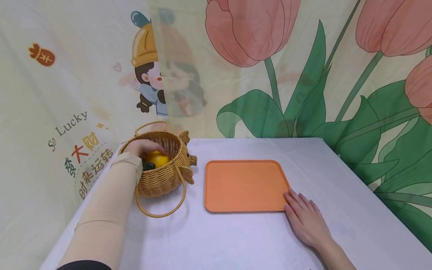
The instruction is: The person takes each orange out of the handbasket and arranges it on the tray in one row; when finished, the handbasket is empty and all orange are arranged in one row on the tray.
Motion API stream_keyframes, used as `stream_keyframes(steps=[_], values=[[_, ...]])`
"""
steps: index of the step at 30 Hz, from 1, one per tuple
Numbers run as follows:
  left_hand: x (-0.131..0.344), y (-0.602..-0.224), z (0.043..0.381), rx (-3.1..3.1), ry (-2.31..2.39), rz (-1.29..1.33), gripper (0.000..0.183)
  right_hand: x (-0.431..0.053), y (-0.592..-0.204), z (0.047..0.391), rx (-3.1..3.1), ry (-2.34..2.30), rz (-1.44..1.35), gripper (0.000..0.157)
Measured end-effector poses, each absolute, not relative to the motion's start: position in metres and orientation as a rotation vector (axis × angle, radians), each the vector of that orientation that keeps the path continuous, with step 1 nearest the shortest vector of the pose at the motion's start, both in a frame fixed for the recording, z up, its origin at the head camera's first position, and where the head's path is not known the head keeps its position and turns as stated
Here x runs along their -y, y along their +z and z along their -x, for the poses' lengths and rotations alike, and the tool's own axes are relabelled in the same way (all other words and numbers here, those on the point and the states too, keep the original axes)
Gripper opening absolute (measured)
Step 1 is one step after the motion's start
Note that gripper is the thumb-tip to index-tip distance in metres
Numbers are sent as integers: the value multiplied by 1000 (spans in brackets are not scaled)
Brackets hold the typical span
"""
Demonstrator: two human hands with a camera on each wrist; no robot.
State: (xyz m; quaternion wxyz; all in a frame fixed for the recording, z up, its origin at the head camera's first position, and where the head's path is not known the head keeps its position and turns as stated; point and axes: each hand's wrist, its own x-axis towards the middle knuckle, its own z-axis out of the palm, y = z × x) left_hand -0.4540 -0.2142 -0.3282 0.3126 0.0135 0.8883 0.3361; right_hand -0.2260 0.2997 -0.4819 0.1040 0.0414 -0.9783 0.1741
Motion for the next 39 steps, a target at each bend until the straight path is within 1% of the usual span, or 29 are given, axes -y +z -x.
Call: stream_keyframes(steps=[2,13,18,22,31,34,39], values=[[213,-327,454,-2339,848,-29,59,-300,-482,226,2887,510,-121,60],[211,-327,452,-2222,768,26,66,-301,-483,226,2884,517,-126,59],[214,-326,454,-2253,796,60,75,-300,-483,226,2881,520,-123,59],[214,-317,450,-2351,852,46,82,-300,-483,227,2884,524,-119,60],[214,-295,437,-2279,1152,89,75,-300,-482,227,2926,506,-80,64],[213,-288,433,-2298,1194,47,73,-300,-483,228,2928,508,-80,65],[210,-279,421,-2388,1254,-10,78,-299,-482,227,2922,512,-92,64]])
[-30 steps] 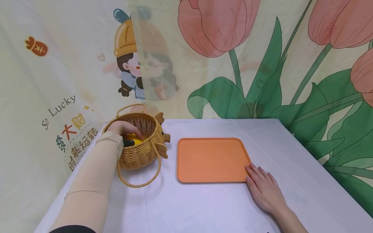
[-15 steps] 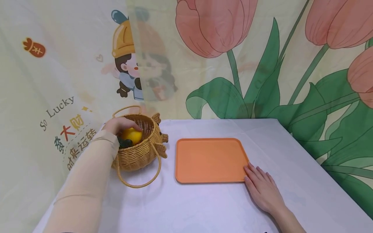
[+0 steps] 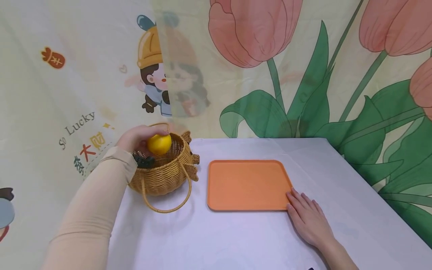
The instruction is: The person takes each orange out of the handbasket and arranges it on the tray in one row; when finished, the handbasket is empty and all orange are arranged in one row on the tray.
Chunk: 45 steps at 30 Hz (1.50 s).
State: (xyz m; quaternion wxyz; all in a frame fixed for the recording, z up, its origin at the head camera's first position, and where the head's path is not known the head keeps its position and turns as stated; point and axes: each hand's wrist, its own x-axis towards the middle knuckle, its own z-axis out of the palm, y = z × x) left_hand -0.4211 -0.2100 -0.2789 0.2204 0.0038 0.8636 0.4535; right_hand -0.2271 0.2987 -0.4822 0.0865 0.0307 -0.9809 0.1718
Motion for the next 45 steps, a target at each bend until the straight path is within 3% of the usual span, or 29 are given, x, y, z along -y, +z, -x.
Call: stream_keyframes(steps=[22,45], values=[[173,-268,419,-2446,1418,43,69,-303,-480,226,2903,502,-88,62],[147,-264,417,-2454,1474,37,72,-300,-482,226,2896,505,-79,63]])
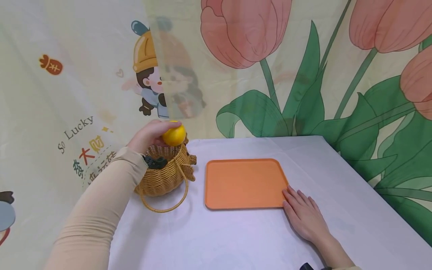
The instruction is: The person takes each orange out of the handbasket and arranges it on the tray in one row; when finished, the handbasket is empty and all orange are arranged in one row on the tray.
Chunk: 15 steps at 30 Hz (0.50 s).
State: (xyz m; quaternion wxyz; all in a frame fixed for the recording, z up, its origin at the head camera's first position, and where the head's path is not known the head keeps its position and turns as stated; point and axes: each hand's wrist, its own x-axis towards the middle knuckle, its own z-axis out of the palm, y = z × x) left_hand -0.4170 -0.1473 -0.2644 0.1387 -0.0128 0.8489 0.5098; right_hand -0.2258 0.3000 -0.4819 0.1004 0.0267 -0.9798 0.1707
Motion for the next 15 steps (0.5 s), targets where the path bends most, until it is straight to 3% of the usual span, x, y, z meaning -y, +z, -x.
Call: stream_keyframes(steps=[15], values=[[135,-266,413,-2434,1515,-10,68,-302,-482,225,2881,522,-118,61]])
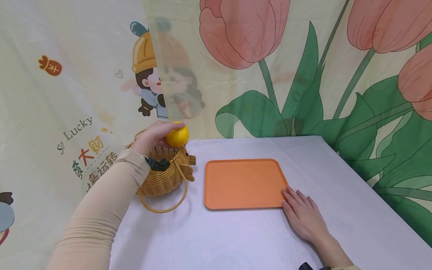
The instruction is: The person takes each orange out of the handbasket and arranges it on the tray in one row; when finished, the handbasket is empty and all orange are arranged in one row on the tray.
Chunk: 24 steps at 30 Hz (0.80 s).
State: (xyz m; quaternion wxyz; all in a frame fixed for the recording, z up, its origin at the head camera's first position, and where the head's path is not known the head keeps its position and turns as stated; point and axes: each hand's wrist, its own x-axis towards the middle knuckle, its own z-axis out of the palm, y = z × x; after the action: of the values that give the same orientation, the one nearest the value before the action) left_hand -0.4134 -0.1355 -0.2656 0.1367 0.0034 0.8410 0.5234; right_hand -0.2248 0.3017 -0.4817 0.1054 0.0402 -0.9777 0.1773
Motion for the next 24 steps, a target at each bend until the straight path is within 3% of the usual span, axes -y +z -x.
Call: stream_keyframes(steps=[24], values=[[117,-265,412,-2415,1486,-32,70,-301,-481,225,2890,503,-99,63]])
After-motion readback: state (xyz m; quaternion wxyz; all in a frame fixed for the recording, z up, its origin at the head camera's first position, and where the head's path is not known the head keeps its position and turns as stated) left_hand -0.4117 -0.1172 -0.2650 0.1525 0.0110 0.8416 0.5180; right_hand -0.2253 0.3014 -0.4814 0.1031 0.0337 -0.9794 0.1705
